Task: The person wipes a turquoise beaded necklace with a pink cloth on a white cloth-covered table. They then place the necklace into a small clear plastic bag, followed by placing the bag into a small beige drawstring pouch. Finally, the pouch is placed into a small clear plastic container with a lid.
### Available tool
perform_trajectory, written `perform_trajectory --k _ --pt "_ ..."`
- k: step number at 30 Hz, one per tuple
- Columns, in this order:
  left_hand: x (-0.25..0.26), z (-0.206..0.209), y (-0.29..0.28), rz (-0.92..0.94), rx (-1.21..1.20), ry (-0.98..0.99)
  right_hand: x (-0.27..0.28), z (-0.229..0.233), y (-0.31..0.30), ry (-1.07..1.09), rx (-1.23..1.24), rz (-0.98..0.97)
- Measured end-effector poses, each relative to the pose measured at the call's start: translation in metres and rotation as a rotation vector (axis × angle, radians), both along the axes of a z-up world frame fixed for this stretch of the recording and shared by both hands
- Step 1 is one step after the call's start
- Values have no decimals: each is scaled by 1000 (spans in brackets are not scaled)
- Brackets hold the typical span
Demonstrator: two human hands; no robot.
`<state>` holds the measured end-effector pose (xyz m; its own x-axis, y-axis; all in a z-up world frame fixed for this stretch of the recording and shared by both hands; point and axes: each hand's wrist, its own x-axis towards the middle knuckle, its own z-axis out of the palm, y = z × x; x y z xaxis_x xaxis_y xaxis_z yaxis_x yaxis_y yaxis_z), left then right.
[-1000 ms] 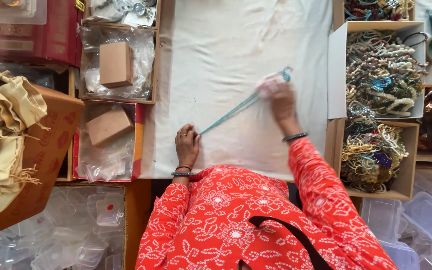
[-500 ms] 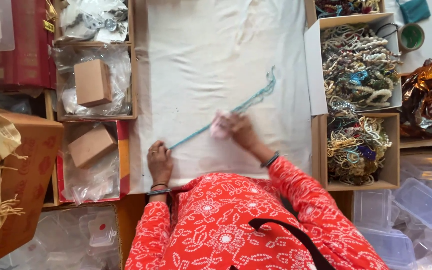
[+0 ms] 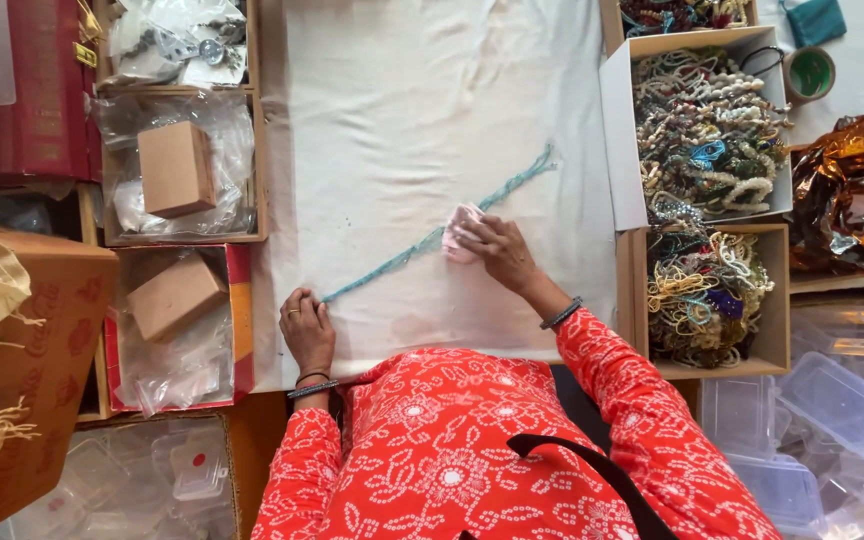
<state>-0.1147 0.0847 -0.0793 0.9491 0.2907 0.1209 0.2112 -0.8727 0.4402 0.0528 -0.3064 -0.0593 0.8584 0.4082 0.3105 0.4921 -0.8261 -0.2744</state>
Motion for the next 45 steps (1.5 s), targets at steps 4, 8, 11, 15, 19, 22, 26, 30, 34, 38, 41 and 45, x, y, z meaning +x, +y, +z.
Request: perform_trajectory --k 4,8,11,15,19,22,26,30,34,38,41,45 --pt "0 7 2 -26 1 32 49 -95 -73 -26 -177 -93" --pt "1 5 0 -18 1 22 75 -31 -88 -81 -97 -360" --pt "0 2 1 -3 -11 18 64 -40 -76 -117 -39 -525" --pt "0 8 2 -26 -17 24 37 -49 -62 -69 -112 -180" --pt "0 28 14 30 -209 26 58 -77 -97 -23 -28 -423" --pt "13 80 12 103 -572 51 34 -18 -89 151 180 -641" --pt "38 197 -11 13 -687 -24 -30 -42 -77 160 92 -452" --pt "68 287 -41 -341 -496 -143 -56 -41 -58 -20 95 -492" --pt "111 328 -86 -801 -499 -176 -57 -41 -49 -34 91 -620" --pt "179 256 -136 -801 -596 -192 -57 -53 -55 -46 95 -618" --pt "197 155 -158 -694 -368 -381 -57 -56 -58 -40 97 -613" --pt "157 25 -172 -470 -183 84 -59 -50 -57 -42 85 -605"
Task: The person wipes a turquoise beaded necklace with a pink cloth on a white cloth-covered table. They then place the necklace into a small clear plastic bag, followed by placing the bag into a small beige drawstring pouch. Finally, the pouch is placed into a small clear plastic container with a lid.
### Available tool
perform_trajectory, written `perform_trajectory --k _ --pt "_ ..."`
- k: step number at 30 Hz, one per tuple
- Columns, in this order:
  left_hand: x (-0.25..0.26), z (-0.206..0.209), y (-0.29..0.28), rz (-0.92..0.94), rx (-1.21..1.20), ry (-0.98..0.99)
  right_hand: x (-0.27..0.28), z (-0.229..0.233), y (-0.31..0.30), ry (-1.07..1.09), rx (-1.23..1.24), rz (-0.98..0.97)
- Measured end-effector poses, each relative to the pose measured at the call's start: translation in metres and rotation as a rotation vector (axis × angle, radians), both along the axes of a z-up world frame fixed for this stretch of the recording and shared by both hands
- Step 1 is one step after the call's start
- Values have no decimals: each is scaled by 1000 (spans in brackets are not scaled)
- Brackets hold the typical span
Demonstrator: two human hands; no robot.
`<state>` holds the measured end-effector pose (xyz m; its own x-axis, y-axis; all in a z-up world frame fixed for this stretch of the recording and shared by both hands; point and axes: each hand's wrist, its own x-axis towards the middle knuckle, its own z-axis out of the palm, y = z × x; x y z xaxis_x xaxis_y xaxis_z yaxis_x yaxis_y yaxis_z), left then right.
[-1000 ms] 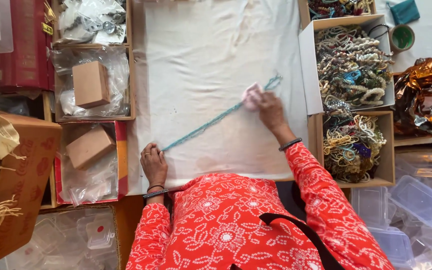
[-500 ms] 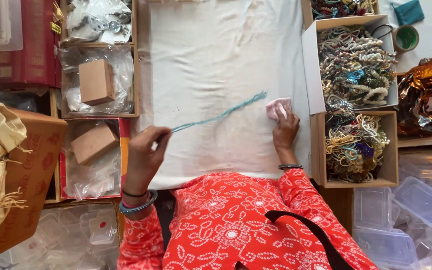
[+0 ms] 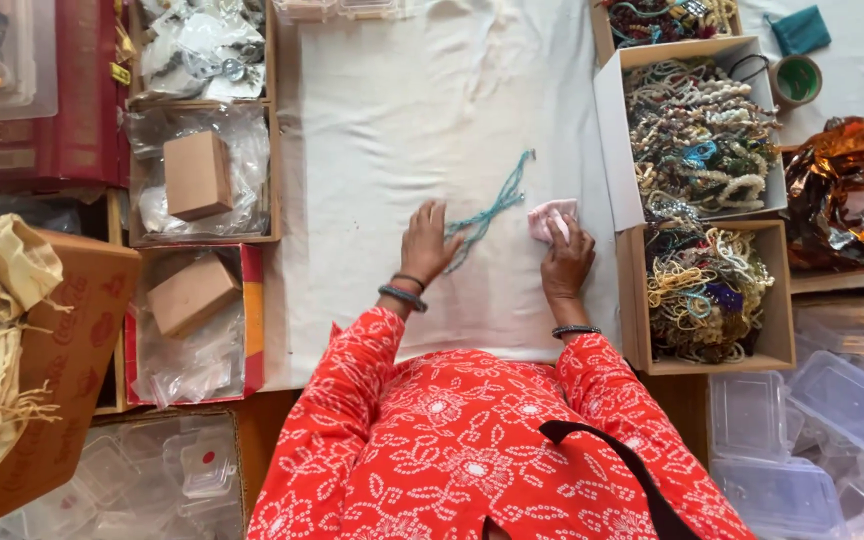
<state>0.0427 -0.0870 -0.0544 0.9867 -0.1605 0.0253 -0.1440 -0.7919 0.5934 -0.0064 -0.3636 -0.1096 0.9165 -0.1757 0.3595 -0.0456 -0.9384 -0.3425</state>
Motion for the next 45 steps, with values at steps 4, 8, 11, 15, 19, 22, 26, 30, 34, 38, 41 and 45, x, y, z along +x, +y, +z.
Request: perform_trajectory --k 4,8,11,15,19,22,26,30,34,38,41,45 --pt "-47 -9 5 -180 283 -68 0 7 2 7 -18 -7" --pt "-90 -37 35 -269 276 -120 5 0 5 -25 35 31" --pt "-119 -43 55 -208 194 -182 -2 5 40 -30 274 -9" --pt "-145 -47 65 -132 162 -189 -30 45 119 58 333 552" --pt "-152 -52 74 -116 159 -188 -5 37 126 -109 -32 938" --pt "-151 -38 71 -100 160 -210 66 -35 45 -80 -128 695" --pt "-152 -39 71 -118 193 -215 103 41 11 -93 -37 375" --pt "-151 -34 69 -101 173 -209 71 32 30 -87 0 311" --pt "-151 -29 70 -106 185 -171 -15 15 104 4 33 918" --pt "-151 -42 72 -87 133 -186 3 34 87 -73 -61 956" --pt "-151 -35 71 -97 174 -176 54 19 30 -84 -86 818" --pt "-152 -34 71 -96 164 -159 85 47 0 -58 -43 355"
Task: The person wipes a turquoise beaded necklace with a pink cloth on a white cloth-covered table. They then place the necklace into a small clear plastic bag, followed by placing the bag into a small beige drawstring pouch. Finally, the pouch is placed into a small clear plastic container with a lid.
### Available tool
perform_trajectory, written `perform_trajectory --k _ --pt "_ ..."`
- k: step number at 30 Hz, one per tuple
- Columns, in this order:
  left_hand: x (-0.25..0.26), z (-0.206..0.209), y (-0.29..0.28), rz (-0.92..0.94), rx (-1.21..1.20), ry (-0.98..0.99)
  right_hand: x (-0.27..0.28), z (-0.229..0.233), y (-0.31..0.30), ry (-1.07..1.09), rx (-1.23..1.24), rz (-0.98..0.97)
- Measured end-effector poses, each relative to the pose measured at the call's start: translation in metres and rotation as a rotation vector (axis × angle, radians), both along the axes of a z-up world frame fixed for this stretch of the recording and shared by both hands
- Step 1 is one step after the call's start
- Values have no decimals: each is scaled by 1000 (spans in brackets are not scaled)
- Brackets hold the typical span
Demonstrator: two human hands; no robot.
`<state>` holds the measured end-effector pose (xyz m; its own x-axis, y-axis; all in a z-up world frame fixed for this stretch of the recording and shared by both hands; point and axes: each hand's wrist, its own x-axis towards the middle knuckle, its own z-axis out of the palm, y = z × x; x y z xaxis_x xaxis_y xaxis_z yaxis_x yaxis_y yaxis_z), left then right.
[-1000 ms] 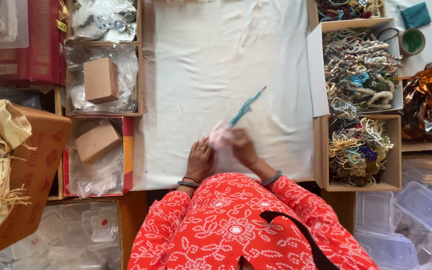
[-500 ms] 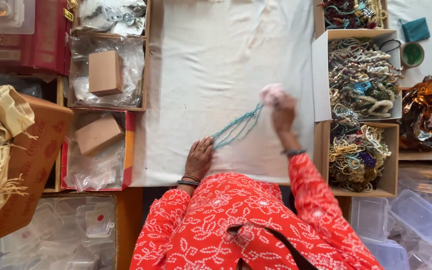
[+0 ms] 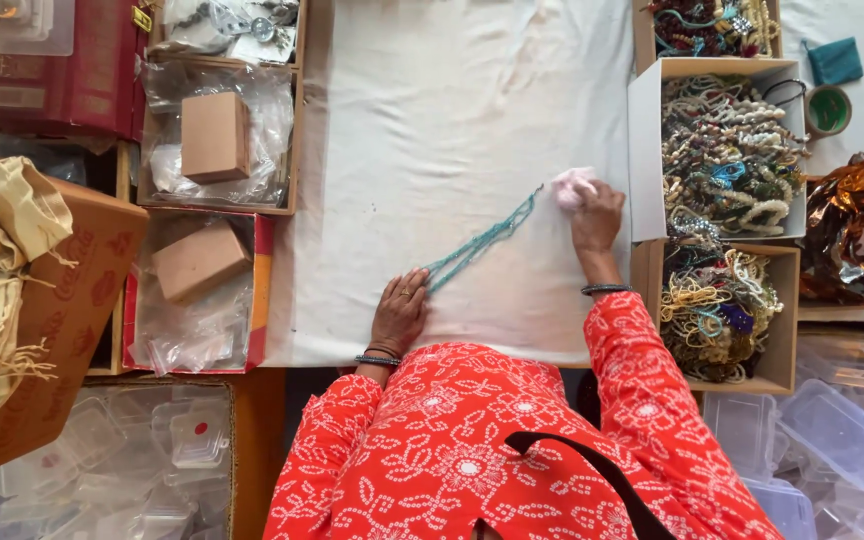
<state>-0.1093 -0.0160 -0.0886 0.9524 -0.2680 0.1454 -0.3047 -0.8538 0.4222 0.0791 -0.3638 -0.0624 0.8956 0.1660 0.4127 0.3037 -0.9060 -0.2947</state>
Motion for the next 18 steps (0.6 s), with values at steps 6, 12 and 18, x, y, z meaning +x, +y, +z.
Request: perform_trajectory --k 6,12,18 --pt "2 6 -2 14 -30 -63 -75 -41 84 57 77 263" --pt "3 0 -1 27 -40 -53 -79 -11 102 17 -52 645" --pt "1 0 -1 30 -22 -49 0 -6 1 57 -88 121"
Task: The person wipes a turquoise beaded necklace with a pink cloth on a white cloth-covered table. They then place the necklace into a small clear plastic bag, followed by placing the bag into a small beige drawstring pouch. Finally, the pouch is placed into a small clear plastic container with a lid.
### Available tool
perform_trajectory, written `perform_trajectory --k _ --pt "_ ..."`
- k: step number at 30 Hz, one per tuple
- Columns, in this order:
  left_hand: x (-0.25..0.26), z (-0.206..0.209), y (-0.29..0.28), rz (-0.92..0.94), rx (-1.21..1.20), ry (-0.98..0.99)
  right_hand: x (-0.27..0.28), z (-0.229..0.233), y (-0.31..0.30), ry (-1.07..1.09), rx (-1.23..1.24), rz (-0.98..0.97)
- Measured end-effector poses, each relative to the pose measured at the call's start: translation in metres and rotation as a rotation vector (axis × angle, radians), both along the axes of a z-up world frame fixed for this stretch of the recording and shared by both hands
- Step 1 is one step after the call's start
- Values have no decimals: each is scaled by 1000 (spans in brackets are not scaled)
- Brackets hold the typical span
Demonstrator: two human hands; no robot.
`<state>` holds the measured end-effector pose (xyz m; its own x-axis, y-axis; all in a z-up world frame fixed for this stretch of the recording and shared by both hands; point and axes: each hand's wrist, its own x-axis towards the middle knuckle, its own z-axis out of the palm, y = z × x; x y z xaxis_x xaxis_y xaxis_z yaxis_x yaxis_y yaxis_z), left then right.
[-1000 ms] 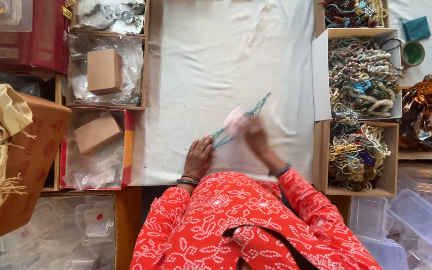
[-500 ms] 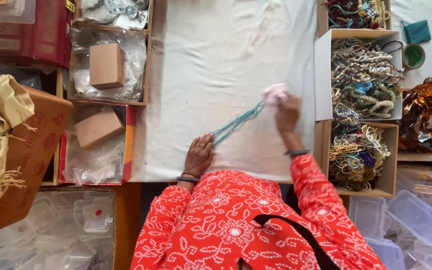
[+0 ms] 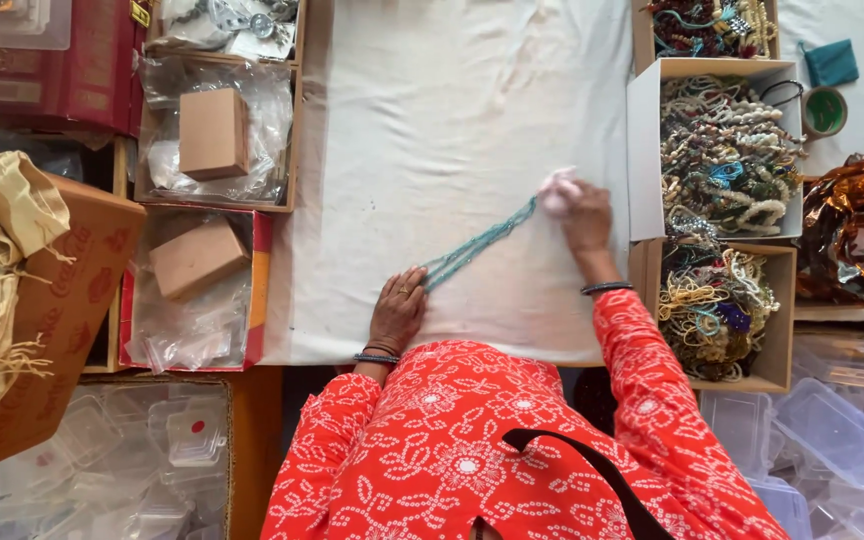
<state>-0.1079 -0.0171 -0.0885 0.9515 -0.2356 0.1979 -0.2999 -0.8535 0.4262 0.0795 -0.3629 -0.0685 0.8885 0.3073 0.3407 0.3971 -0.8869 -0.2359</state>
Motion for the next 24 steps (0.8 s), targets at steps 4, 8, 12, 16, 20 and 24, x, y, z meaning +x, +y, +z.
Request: perform_trajectory --k 4,8,12,16,20,24 --pt "0 -1 0 5 -1 -19 -5 -5 8 106 85 -282" --pt "1 12 0 -11 -38 25 -84 -68 80 342 46 -5" --pt "3 6 0 -12 -59 14 -95 20 118 -48 -32 558" --pt "1 9 0 -10 -1 13 -25 -74 25 82 -60 164" --pt "2 7 2 -9 -22 8 -8 3 -20 -88 13 -74" --pt "10 -1 10 276 -270 167 -52 -6 -32 139 125 -355"
